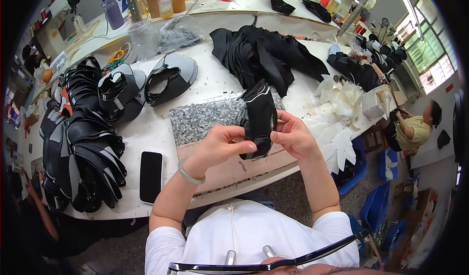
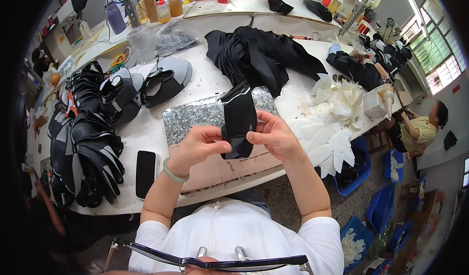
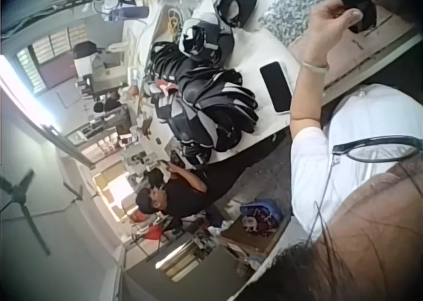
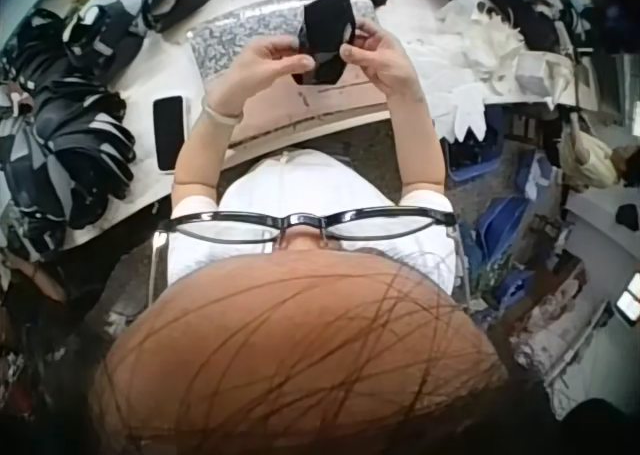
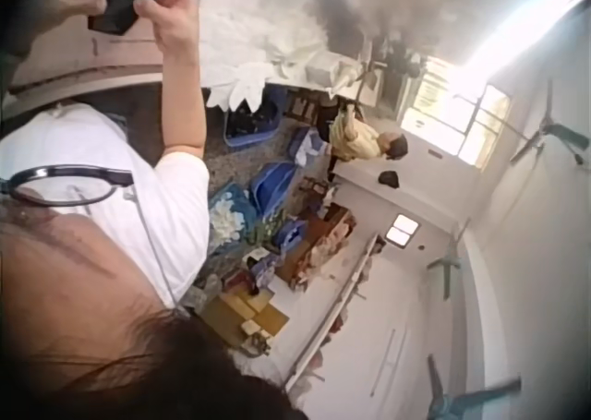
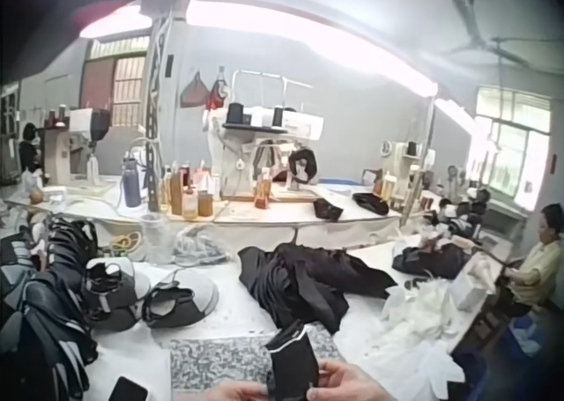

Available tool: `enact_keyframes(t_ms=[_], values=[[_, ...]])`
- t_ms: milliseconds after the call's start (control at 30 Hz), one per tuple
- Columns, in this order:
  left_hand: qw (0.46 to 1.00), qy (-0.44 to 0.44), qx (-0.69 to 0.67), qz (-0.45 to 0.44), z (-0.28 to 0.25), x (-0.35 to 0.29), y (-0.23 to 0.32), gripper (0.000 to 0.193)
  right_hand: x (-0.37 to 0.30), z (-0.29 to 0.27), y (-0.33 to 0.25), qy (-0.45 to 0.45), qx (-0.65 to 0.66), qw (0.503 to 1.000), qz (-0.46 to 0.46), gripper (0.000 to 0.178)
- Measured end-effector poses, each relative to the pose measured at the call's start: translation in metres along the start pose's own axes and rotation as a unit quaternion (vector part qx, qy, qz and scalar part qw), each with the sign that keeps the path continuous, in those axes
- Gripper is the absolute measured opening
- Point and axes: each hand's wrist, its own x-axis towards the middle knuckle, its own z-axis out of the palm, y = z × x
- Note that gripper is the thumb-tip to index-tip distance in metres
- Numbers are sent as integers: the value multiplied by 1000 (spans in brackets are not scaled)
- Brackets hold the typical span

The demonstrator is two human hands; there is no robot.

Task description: The person fits and adheres white lining pieces onto black shoe components by hand, pressing and smoothing them together before picking up a hammer.

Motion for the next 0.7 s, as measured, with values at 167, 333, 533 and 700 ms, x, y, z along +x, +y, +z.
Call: enact_keyframes(t_ms=[167,333,533,700], values=[[975,35,-216,-45,5,1,-26,29,0,-3,3,-33,0,999,11,49],[962,77,-245,-96,15,-2,-14,34,-4,-5,3,-14,-22,1000,15,46],[968,119,-195,-100,15,-2,-10,35,-5,0,5,3,-37,998,50,53],[981,79,-151,-87,12,-4,0,36,-6,1,8,23,-20,999,23,47]])
